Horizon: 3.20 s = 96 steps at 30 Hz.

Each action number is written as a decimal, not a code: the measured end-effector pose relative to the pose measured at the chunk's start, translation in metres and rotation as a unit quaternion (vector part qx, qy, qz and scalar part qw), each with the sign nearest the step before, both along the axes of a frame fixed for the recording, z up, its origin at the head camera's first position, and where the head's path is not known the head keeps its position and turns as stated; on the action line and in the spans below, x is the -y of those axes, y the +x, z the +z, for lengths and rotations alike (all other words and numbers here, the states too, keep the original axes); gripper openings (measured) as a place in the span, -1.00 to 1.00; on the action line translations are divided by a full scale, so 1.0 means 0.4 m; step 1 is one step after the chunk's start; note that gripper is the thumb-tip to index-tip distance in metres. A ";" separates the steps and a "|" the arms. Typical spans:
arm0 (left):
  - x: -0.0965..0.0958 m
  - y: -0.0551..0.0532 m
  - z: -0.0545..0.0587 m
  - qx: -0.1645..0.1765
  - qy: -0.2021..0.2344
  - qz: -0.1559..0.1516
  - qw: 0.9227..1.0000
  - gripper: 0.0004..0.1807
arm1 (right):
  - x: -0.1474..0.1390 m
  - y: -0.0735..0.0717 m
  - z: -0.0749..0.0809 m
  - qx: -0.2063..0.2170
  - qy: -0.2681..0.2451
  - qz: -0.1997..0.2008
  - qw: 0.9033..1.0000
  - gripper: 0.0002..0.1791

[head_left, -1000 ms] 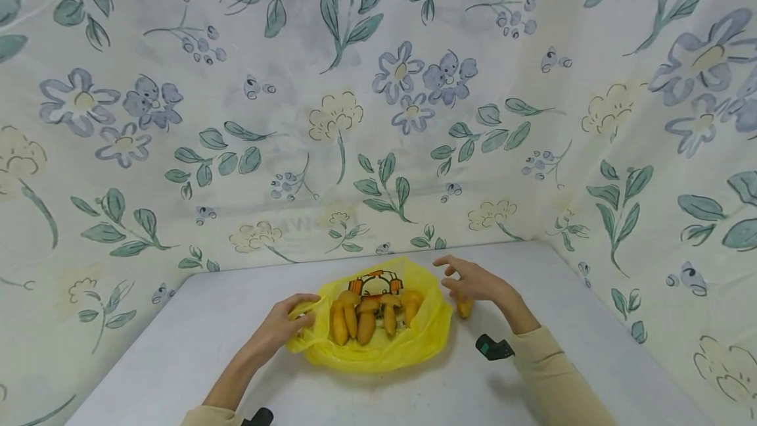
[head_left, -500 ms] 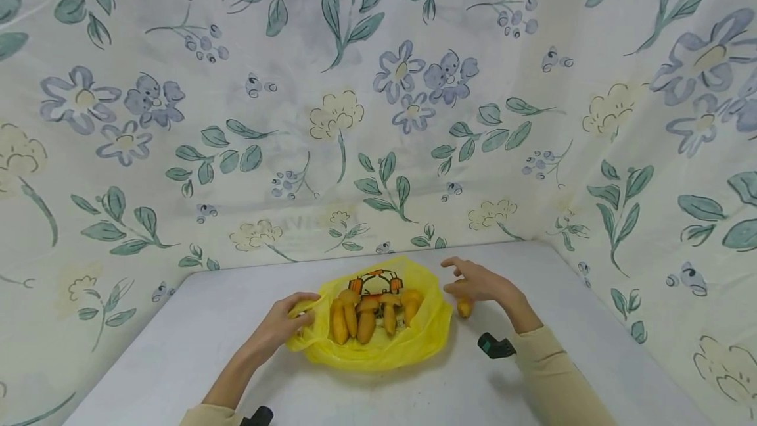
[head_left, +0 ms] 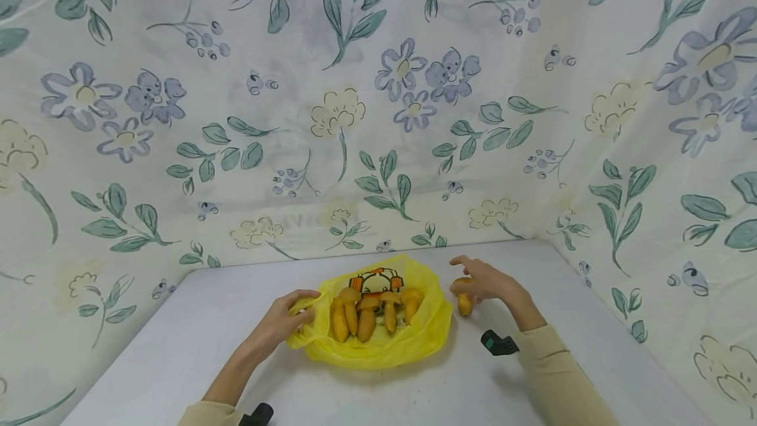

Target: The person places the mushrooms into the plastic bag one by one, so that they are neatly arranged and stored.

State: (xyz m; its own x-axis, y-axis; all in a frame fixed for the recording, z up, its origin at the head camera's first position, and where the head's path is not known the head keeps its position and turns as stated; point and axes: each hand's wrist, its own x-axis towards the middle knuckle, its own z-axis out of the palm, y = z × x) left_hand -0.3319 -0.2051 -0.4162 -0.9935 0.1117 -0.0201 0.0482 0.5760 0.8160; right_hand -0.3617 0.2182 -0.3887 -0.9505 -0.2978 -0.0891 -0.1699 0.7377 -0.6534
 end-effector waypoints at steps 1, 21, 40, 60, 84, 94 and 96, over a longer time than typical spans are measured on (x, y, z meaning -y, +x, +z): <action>0.000 -0.001 0.000 0.000 0.000 0.000 1.000 -0.54 | -0.001 -0.001 -0.001 0.000 0.000 -0.001 1.000 -0.32; -0.001 0.010 0.008 -0.003 0.007 -0.009 1.000 -0.55 | -0.003 -0.011 -0.019 0.018 0.016 -0.025 0.999 -0.24; -0.008 0.014 0.011 -0.005 0.005 -0.009 1.000 -0.55 | 0.003 -0.004 -0.032 0.042 0.064 -0.055 0.996 -0.22; -0.010 0.018 0.013 0.000 0.007 -0.001 1.000 -0.56 | 0.003 -0.002 -0.033 0.054 0.066 -0.057 0.995 -0.22; -0.007 0.018 0.015 -0.003 0.011 -0.006 1.000 -0.56 | 0.005 -0.009 -0.039 0.056 0.076 -0.056 0.994 -0.22; -0.008 0.021 0.013 -0.005 0.010 -0.002 1.000 -0.57 | 0.004 -0.008 -0.039 0.055 0.073 -0.055 0.994 -0.23; -0.008 0.021 0.012 -0.006 0.009 -0.002 1.000 -0.57 | 0.004 -0.007 -0.039 0.054 0.073 -0.055 0.994 -0.23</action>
State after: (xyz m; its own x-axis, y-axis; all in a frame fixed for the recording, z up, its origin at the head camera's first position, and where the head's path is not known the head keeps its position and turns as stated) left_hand -0.3236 -0.2020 -0.4113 -0.9932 0.1163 -0.0053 0.0612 0.5610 0.8255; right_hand -0.3645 0.2165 -0.4043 -0.9592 -0.1683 -0.2270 -0.0173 0.8367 -0.5474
